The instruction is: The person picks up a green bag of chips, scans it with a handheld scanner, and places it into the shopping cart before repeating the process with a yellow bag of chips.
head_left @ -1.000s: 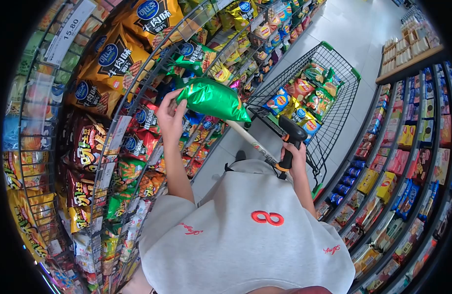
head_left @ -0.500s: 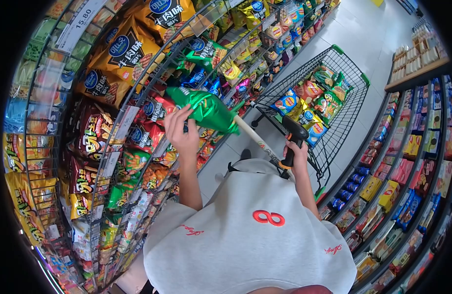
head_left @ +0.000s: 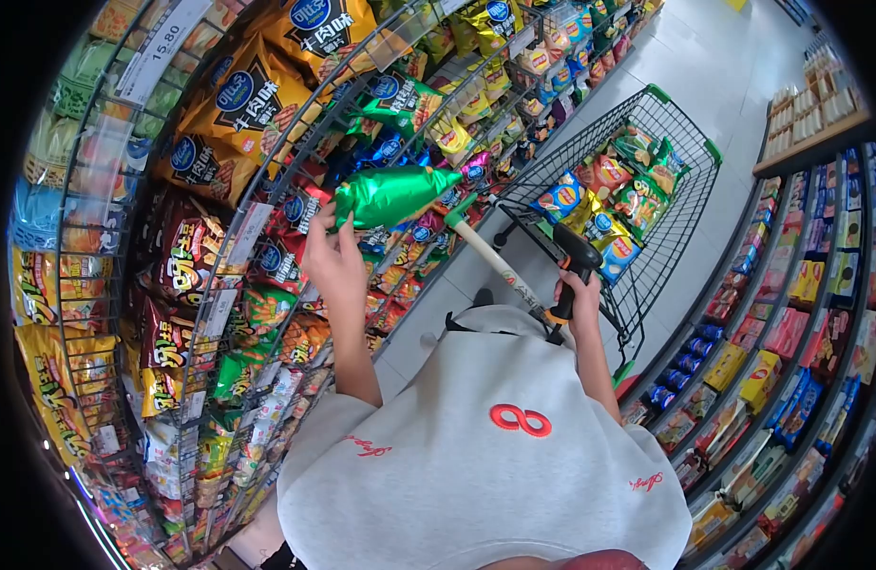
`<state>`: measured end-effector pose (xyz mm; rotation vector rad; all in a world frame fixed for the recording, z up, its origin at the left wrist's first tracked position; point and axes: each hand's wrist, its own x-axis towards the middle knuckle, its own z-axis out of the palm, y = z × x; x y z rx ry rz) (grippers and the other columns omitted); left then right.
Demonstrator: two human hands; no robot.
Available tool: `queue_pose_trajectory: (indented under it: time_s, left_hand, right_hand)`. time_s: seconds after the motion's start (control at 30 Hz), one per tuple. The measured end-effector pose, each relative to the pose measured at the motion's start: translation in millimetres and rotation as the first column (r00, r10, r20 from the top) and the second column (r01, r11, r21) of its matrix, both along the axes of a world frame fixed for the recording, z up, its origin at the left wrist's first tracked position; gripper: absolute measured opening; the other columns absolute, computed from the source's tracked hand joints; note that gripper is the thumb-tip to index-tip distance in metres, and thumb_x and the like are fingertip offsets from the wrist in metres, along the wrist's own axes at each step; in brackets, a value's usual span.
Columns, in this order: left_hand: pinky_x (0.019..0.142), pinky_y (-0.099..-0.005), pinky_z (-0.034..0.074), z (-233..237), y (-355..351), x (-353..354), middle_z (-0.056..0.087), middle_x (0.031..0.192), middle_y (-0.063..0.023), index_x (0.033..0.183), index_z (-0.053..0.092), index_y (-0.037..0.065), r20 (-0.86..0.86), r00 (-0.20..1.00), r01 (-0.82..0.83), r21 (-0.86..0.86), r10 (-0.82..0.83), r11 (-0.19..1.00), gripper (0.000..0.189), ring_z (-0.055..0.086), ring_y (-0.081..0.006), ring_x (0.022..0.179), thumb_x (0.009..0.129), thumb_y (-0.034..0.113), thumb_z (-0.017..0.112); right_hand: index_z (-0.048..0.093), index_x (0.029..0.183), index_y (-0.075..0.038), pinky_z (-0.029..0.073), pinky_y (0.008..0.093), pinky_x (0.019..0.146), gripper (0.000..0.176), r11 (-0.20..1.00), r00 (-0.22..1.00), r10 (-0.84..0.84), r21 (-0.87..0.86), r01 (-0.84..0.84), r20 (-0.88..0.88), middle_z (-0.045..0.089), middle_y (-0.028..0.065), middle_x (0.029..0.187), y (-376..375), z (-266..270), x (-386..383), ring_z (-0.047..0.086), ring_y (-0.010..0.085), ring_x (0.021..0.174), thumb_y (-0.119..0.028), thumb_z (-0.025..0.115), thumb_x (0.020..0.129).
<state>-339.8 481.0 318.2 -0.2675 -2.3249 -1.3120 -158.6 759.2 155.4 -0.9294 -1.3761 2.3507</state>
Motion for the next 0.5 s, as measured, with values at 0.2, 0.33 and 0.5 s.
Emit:
queue_pose_trajectory:
  time_s: [0.2, 0.33, 0.5]
  left_hand:
    - [0.068, -0.0287, 0.060, -11.1, 6.1, 12.3, 0.064, 0.124, -0.0214, 0.094, 0.056, -0.010, -0.157, 0.986, -0.036, 0.095, 0.051, 0.995, 0.008, 0.072, -0.0220, 0.084, 0.090, -0.006, 0.061]
    - [0.069, -0.0302, 0.058, -29.2, 12.2, 2.8, 0.066, 0.123, -0.0206, 0.092, 0.059, -0.010, -0.317, 0.936, -0.163, -0.008, 0.152, 0.987, 0.004, 0.070, -0.0256, 0.092, 0.087, -0.009, 0.060]
    - [0.069, -0.0362, 0.055, -78.0, 8.2, -26.1, 0.067, 0.120, -0.0209, 0.092, 0.063, -0.009, -0.358, 0.918, -0.232, -0.135, 0.171, 0.963, 0.009, 0.069, -0.0320, 0.095, 0.084, -0.009, 0.059]
  right_hand:
    - [0.060, 0.108, 0.002, 0.045, 0.0274, 0.053, 0.026, 1.000, 1.000, -0.020, -0.013, 0.021, 0.014, 0.056, 0.0061, 0.065, 3.1, -11.6, 4.6, 0.055, 0.0150, 0.055, -0.012, 0.064, 0.086]
    - [0.061, 0.106, 0.001, 0.044, 0.0271, 0.052, 0.025, 0.999, 0.999, -0.038, -0.032, 0.039, 0.014, 0.057, 0.0063, 0.063, 3.4, -17.8, 6.3, 0.054, 0.0142, 0.052, -0.013, 0.064, 0.086]
    - [0.061, 0.107, 0.001, 0.044, 0.0268, 0.052, 0.024, 0.999, 1.000, -0.020, -0.027, 0.021, 0.020, 0.057, 0.0063, 0.063, 4.5, -16.7, 7.0, 0.054, 0.0141, 0.052, -0.013, 0.064, 0.086]
